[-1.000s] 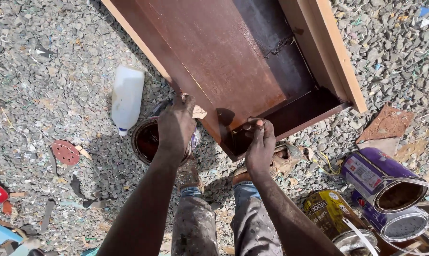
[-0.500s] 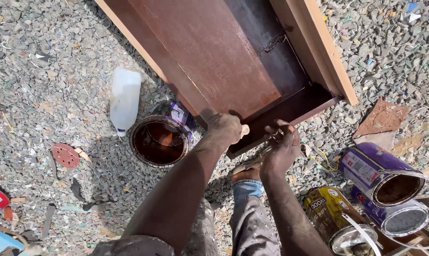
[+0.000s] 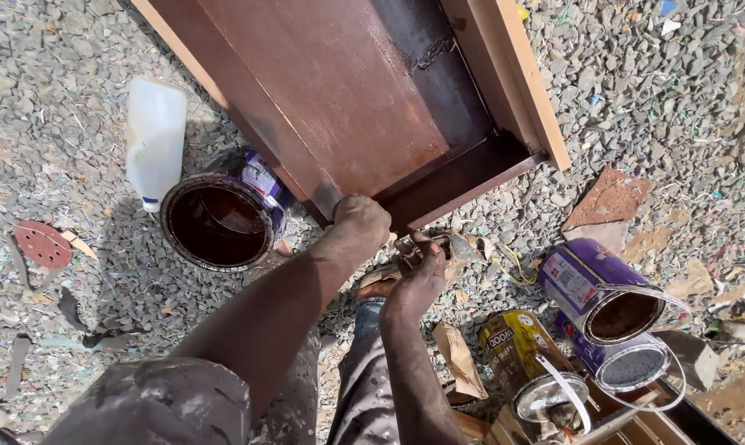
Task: Applying wood stain to wooden shelf components using a cloth to achieve an even finish.
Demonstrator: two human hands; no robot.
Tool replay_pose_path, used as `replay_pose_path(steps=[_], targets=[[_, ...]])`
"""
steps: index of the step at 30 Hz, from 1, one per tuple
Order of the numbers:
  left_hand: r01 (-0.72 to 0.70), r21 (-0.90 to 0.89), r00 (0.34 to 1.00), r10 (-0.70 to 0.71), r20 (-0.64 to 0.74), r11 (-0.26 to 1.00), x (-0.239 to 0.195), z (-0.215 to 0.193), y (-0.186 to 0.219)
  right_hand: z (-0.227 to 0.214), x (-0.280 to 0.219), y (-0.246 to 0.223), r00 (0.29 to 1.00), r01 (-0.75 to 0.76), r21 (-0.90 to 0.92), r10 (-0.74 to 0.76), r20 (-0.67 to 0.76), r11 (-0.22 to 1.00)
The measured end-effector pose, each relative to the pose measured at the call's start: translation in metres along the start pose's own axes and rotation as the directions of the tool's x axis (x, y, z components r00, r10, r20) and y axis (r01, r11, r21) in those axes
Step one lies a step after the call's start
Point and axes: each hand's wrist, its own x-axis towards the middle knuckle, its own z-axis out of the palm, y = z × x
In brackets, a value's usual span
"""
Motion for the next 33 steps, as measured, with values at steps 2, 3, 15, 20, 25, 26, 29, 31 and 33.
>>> replay_pose_path(steps=[2,3,15,20,25,26,29,31,33], targets=[[0.296,-0.319,0.897,-0.148,0.416,0.900,0.002,-0.039,0.005,-0.013,0.028,0.032,0.999,-0.044,-0.011,0.044,-0.019,0.999],[0.308,-0.318,0.895,-0.160,0.418,0.897,-0.003,-0.035,0.020,-0.010,0.023,0.028,0.999,-0.042,-0.014,0.042,-0.007,0.999],[0.192,-0.663,0.850,0.214,0.481,0.724,-0.160,-0.134,-0.060,0.042,0.025,0.038,0.989,0.121,-0.073,-0.115,0.089,0.990],[0.403,-0.484,0.908,-0.275,0.315,0.777,-0.153,-0.084,-0.154,0.072,0.017,0.039,0.977,0.159,-0.219,-0.120,0.178,0.963],[0.624,-0.403,0.754,-0.651,0.086,0.669,-0.166,-0.021,-0.257,0.086,0.005,0.017,0.918,0.309,-0.217,-0.231,0.323,0.926],[0.668,-0.419,0.671,-0.741,-0.018,0.615,-0.168,-0.003,-0.283,0.089,0.006,0.017,0.903,0.336,-0.208,-0.252,0.349,0.918],[0.813,-0.518,0.263,-0.961,-0.079,0.266,-0.158,0.043,-0.299,0.096,0.011,0.025,0.920,0.273,-0.119,-0.223,0.322,0.955],[0.754,-0.591,0.360,-0.933,0.006,0.288,-0.154,0.062,-0.229,0.092,0.018,0.041,0.947,0.170,-0.144,-0.121,0.298,0.975],[0.696,-0.653,0.454,-0.887,0.080,0.298,-0.150,0.078,-0.163,0.099,0.004,0.044,0.960,0.059,-0.161,-0.012,0.279,0.985]])
